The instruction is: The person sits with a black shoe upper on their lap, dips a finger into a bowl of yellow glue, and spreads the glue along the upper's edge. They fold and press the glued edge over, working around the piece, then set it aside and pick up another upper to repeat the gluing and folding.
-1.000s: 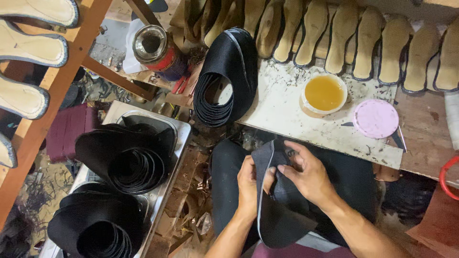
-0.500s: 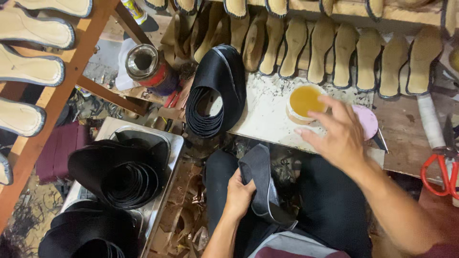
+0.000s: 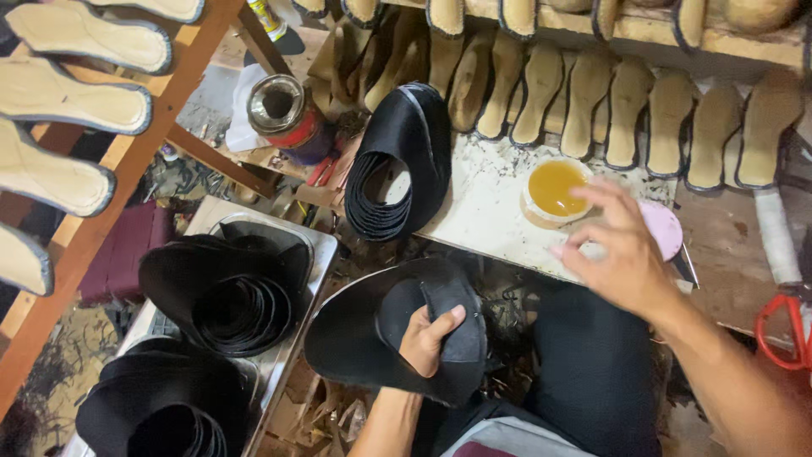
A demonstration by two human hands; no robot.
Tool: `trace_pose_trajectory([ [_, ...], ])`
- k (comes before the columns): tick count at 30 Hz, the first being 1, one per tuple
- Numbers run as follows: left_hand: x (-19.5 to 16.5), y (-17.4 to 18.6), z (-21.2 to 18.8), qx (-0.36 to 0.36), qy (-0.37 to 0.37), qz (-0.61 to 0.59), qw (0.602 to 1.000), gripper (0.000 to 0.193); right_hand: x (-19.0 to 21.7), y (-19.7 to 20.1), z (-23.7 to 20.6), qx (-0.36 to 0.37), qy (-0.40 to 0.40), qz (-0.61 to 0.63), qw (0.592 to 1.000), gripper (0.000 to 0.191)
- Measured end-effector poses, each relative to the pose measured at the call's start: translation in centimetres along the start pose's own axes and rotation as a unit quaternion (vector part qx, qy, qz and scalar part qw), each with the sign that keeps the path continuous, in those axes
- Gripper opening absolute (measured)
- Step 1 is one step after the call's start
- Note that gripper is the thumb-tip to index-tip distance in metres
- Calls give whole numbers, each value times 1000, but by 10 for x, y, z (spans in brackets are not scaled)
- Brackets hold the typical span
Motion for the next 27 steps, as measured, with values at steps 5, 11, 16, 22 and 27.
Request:
trace_pose_trajectory([
  [5,-25,-27,-7,12,6,-4,1000,18,63,-16,-36,75,99,165,978,45],
  [11,-40,-44,-19,57,10,-2,998,19,73,-25,-34,45,178,87,979,58],
  [16,-58,-62,-32,94,7,-43,995,18,70,-25,-26,35,137,69,988,56],
  [22,-77,-59,-48,74,18,-55,996,25,80,-27,-29,90,78,199,973,50],
  [27,-65,-57,-29,53,-23,-79,995,20,87,-22,-33,74,69,239,966,40],
])
Point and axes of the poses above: each hand's wrist, its own z-axis towards the middle knuckle, its own y-axis out of the back of the hand, x = y × z, the point moved 2 cm from there along z, towards the middle knuckle, and after that the axes turned 7 degrees about z, right-handed, at the moved point
